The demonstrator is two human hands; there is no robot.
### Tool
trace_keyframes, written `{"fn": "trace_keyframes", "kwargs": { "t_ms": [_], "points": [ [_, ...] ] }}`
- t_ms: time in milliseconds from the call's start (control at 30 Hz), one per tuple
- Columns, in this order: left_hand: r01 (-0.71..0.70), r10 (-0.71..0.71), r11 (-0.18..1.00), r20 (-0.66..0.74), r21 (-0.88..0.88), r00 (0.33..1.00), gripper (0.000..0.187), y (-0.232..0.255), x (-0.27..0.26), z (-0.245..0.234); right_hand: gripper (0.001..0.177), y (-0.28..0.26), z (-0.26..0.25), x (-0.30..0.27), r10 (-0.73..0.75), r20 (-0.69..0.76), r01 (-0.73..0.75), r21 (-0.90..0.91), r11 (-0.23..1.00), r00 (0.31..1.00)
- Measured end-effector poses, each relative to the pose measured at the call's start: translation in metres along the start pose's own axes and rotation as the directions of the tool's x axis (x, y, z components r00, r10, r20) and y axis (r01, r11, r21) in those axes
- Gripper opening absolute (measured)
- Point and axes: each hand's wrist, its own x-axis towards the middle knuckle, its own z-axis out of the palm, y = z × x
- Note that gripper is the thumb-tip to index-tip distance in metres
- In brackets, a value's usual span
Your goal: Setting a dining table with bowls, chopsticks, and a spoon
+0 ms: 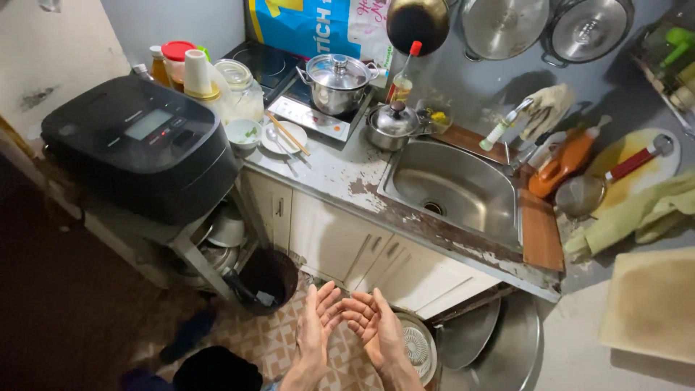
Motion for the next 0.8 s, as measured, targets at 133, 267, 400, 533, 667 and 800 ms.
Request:
{"fn": "trace_keyframes", "kwargs": {
  "t_ms": [133,267,400,533,667,800],
  "points": [
    [0.039,-0.038,0.999,-0.036,0.035,0.999,0.062,0.020,0.012,0.008,0.046,-0.004,0.015,0.016,0.037,-0.032,-0.038,-0.050,0.998,0.999],
    [0.078,-0.076,0.997,-0.064,0.019,0.995,0.059,0.024,0.036,0.012,0.048,-0.010,0.023,0.031,0.060,-0.090,-0.064,-0.038,0.997,0.994],
    [0.040,-0.039,0.999,-0.048,0.031,0.998,0.061,0.029,0.053,0.019,0.047,-0.010,0.020,0.058,0.058,-0.038,-0.058,-0.002,0.998,0.998],
    [0.032,-0.030,0.999,-0.066,0.039,0.997,0.060,0.038,0.072,0.033,0.046,-0.017,0.025,0.083,0.071,-0.015,-0.071,0.029,0.997,0.997],
    [0.018,-0.015,0.999,-0.084,0.040,0.996,0.058,0.048,0.097,0.053,0.046,-0.035,0.039,0.109,0.070,-0.022,-0.070,0.001,0.998,0.997],
    [0.010,-0.008,1.000,-0.084,0.019,0.996,0.058,0.067,0.125,0.087,0.046,-0.063,0.053,0.146,0.066,-0.030,-0.066,-0.011,0.998,0.997]
  ]
}}
